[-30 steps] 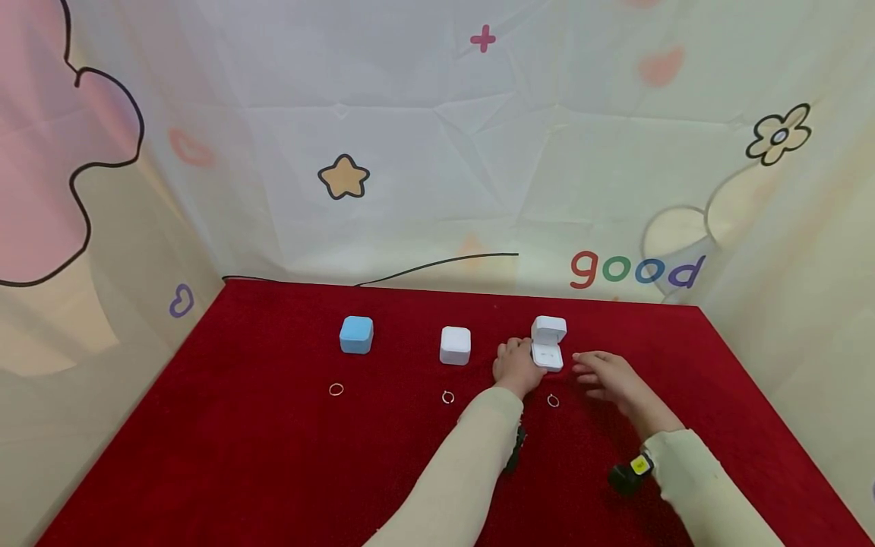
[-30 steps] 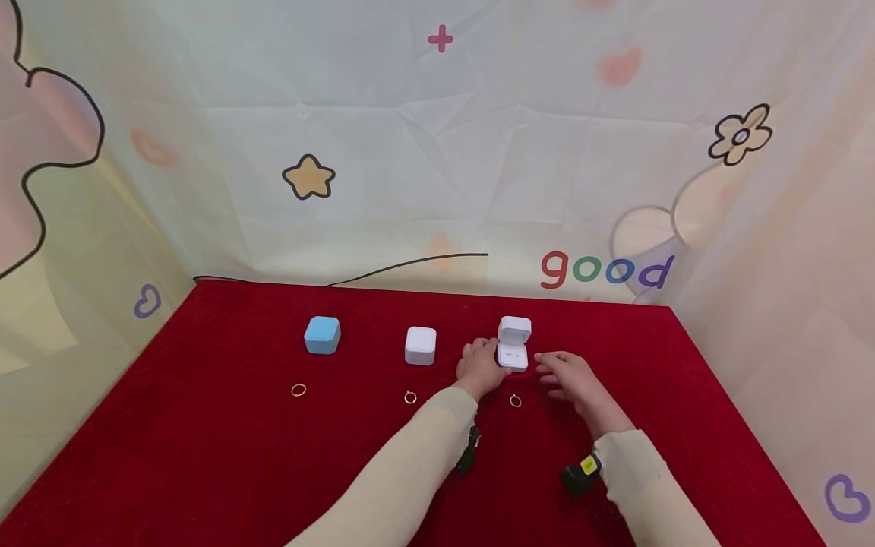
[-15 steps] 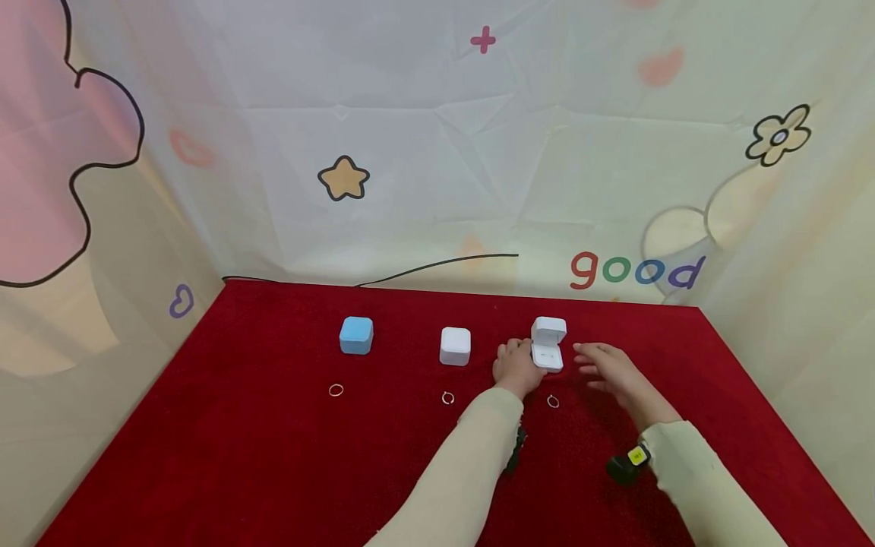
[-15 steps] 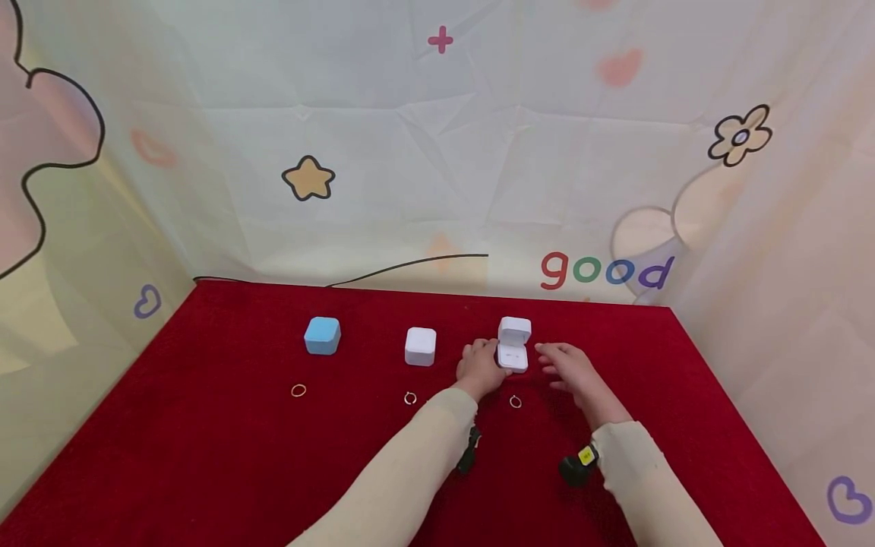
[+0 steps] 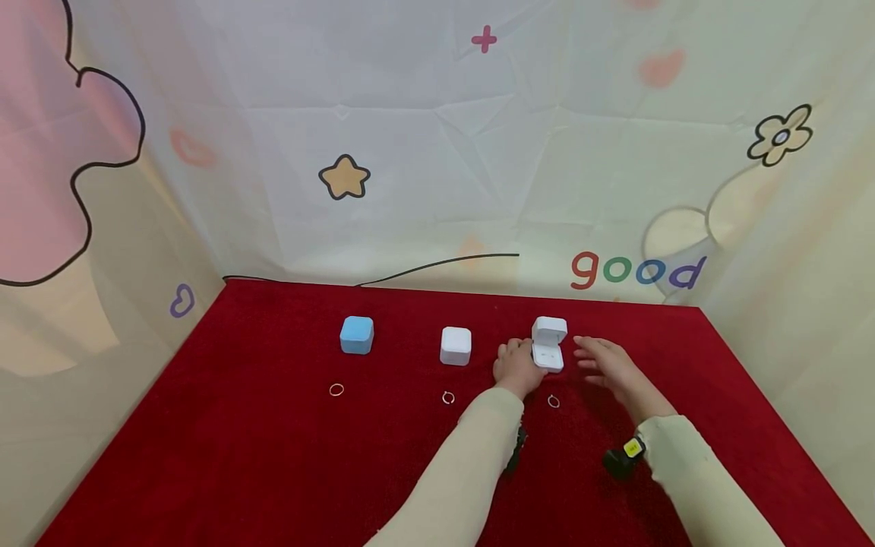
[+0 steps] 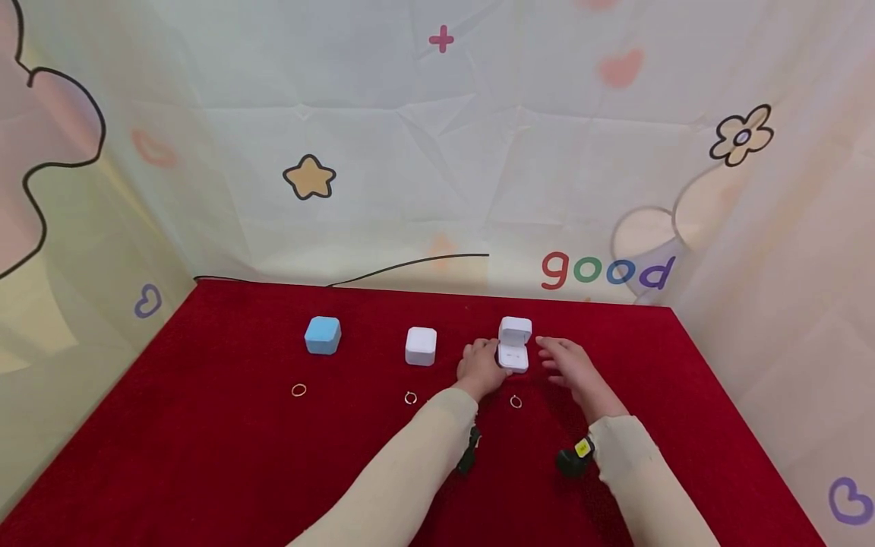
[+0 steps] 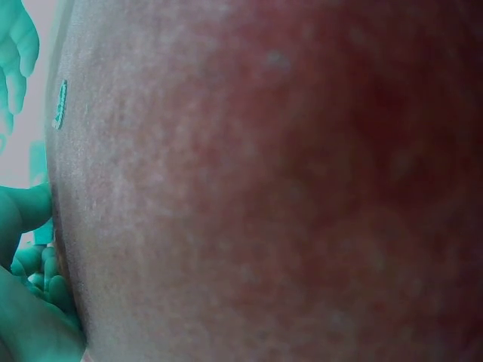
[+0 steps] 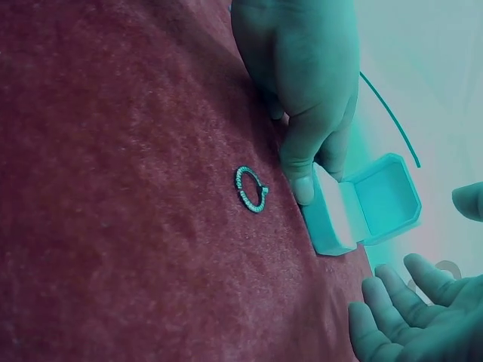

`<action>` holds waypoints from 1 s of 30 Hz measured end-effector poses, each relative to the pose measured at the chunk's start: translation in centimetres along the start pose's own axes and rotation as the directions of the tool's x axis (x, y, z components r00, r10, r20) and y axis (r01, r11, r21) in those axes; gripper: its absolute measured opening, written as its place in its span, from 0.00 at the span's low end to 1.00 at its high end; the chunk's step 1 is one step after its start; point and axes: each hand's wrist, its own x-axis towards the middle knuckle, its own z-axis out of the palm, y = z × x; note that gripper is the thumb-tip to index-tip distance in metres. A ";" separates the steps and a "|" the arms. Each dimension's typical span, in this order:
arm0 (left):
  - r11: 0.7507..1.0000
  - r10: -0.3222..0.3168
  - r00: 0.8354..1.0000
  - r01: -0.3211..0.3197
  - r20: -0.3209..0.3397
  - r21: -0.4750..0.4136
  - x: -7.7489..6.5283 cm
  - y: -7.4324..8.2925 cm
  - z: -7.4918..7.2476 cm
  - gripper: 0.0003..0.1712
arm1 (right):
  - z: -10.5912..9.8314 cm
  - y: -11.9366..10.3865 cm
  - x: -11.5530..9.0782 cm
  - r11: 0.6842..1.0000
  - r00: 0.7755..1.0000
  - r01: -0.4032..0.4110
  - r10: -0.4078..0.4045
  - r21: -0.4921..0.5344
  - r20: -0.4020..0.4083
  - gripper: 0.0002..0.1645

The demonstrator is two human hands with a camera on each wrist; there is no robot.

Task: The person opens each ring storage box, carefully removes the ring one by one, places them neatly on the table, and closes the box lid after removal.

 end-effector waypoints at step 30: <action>1.000 0.004 1.000 -0.004 0.007 0.004 0.5 -0.1 0.2 0.29 | 0.9 -0.3 3.1 0.991 0.996 0.046 -0.055 0.127 0.072 0.46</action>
